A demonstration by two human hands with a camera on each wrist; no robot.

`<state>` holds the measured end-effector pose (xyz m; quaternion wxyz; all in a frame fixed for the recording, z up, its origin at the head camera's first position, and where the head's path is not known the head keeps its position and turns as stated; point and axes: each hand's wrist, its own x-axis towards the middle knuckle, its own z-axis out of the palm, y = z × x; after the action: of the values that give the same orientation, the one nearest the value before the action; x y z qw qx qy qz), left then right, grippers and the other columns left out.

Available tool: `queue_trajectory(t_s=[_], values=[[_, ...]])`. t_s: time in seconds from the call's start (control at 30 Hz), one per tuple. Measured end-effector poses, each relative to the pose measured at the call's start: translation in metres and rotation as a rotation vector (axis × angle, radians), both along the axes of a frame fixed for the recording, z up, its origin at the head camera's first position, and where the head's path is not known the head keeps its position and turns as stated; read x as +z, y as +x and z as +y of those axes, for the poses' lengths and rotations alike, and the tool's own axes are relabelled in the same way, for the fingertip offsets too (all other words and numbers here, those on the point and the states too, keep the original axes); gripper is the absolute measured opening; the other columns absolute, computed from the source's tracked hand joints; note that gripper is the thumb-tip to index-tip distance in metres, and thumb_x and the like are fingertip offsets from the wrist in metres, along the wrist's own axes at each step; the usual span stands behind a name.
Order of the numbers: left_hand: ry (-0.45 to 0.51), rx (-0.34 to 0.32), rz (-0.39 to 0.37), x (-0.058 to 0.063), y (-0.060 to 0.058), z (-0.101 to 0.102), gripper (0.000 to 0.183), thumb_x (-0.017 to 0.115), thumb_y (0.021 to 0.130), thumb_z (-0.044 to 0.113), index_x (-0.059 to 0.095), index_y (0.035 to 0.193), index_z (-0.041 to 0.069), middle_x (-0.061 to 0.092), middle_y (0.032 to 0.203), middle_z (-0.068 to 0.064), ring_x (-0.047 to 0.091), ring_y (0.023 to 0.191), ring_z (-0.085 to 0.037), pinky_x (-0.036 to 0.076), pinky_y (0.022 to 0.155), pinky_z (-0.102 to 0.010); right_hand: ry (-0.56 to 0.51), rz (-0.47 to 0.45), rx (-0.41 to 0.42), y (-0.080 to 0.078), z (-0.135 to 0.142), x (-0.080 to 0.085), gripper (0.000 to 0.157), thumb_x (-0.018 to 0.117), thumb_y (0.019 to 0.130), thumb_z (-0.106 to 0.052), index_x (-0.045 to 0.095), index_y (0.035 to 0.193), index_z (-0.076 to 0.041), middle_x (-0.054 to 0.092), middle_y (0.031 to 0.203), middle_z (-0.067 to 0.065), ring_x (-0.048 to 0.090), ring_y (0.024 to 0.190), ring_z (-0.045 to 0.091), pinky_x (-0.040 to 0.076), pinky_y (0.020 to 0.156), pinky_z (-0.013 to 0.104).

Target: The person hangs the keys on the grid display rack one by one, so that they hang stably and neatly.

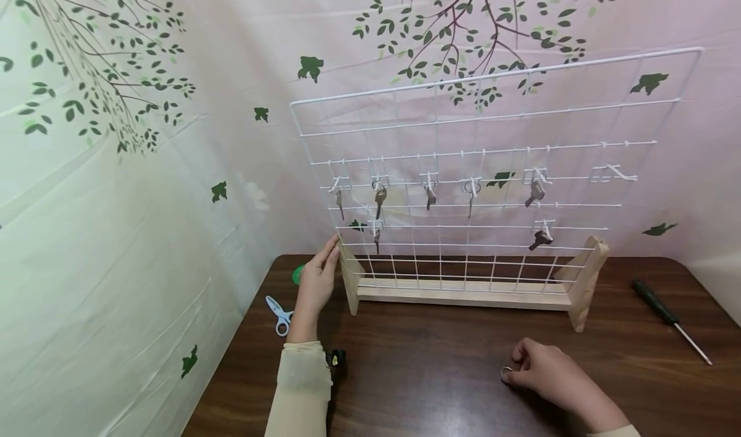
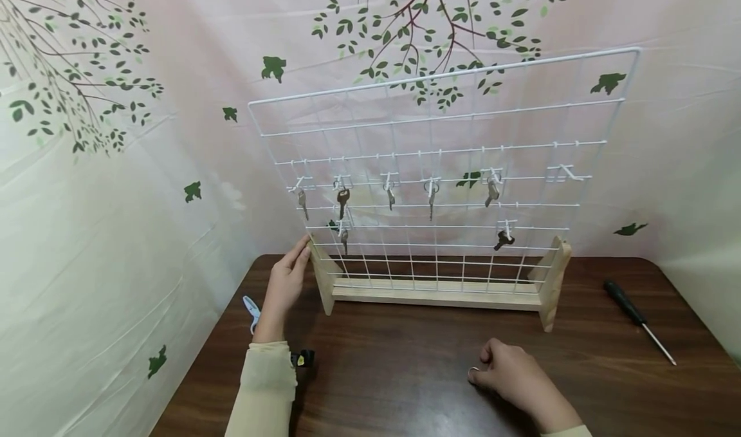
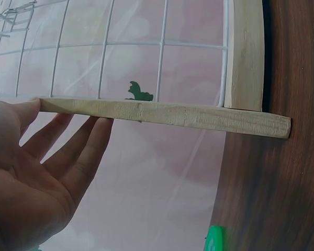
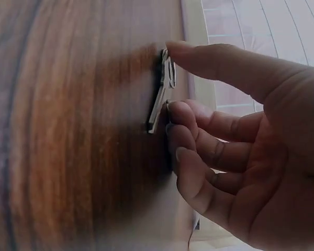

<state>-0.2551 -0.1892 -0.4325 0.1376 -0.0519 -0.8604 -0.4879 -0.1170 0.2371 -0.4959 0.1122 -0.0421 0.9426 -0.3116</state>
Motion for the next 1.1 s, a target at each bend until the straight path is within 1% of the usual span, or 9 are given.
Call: queue_trajectory(t_s=[0.17, 0.3, 0.4, 0.6, 0.83, 1.0, 1.1], values=[[-0.001, 0.002, -0.003, 0.001, -0.0001, 0.0015, 0.045, 0.051, 0.114, 0.042, 0.055, 0.158, 0.032, 0.055, 0.162, -0.007, 0.052, 0.152, -0.035, 0.046, 0.122, -0.059, 0.02, 0.009, 0.006, 0.0014, -0.0013, 0.0013, 0.037, 0.091, 0.083, -0.036, 0.063, 0.093, -0.014, 0.062, 0.078, -0.006, 0.052, 0.07, 0.009, 0.041, 0.063, 0.024], [0.001, 0.001, -0.008, 0.0012, 0.0001, 0.0012, 0.046, 0.051, 0.113, 0.043, 0.055, 0.158, 0.032, 0.054, 0.163, -0.007, 0.051, 0.152, -0.035, 0.045, 0.123, -0.059, 0.001, 0.008, 0.016, 0.0034, -0.0011, 0.0009, 0.037, 0.092, 0.082, -0.033, 0.062, 0.093, -0.013, 0.06, 0.076, -0.005, 0.05, 0.066, 0.006, 0.04, 0.061, 0.023], [0.006, 0.0, -0.008, 0.0016, 0.0004, 0.0011, 0.046, 0.051, 0.113, 0.043, 0.055, 0.158, 0.032, 0.054, 0.163, -0.007, 0.051, 0.152, -0.035, 0.044, 0.123, -0.06, 0.0, 0.009, 0.021, 0.0035, -0.0014, 0.0014, 0.037, 0.092, 0.082, -0.032, 0.062, 0.093, -0.013, 0.06, 0.076, -0.005, 0.05, 0.066, 0.005, 0.04, 0.061, 0.023], [-0.002, 0.006, -0.005, 0.0007, 0.0003, 0.0007, 0.046, 0.052, 0.113, 0.042, 0.055, 0.158, 0.032, 0.054, 0.162, -0.007, 0.051, 0.152, -0.035, 0.044, 0.123, -0.06, 0.012, -0.033, 0.009, 0.0006, -0.0018, 0.0022, 0.032, 0.09, 0.084, -0.029, 0.062, 0.088, -0.013, 0.061, 0.077, -0.005, 0.053, 0.07, 0.008, 0.042, 0.062, 0.024], [0.01, 0.005, -0.01, -0.0001, 0.0006, 0.0014, 0.045, 0.052, 0.113, 0.042, 0.055, 0.158, 0.033, 0.054, 0.163, -0.006, 0.051, 0.152, -0.035, 0.045, 0.123, -0.059, 0.011, -0.024, 0.011, 0.0016, -0.0011, 0.0008, 0.031, 0.09, 0.084, -0.028, 0.062, 0.087, -0.014, 0.063, 0.078, -0.006, 0.054, 0.07, 0.006, 0.043, 0.063, 0.023], [0.008, 0.004, 0.004, -0.0002, 0.0007, 0.0009, 0.046, 0.052, 0.113, 0.041, 0.055, 0.158, 0.031, 0.054, 0.162, -0.008, 0.051, 0.151, -0.036, 0.046, 0.122, -0.06, 0.0, -0.035, 0.03, 0.0041, -0.0003, 0.003, 0.036, 0.092, 0.082, -0.029, 0.061, 0.09, -0.014, 0.061, 0.078, -0.005, 0.051, 0.068, 0.006, 0.041, 0.061, 0.023], [0.002, 0.003, 0.012, -0.0003, 0.0007, 0.0008, 0.046, 0.052, 0.114, 0.041, 0.055, 0.158, 0.029, 0.054, 0.162, -0.009, 0.052, 0.151, -0.037, 0.046, 0.121, -0.06, -0.023, -0.035, 0.059, 0.0071, 0.0014, 0.0048, 0.037, 0.093, 0.081, -0.027, 0.06, 0.091, -0.013, 0.059, 0.078, -0.005, 0.048, 0.067, 0.004, 0.039, 0.06, 0.022]])
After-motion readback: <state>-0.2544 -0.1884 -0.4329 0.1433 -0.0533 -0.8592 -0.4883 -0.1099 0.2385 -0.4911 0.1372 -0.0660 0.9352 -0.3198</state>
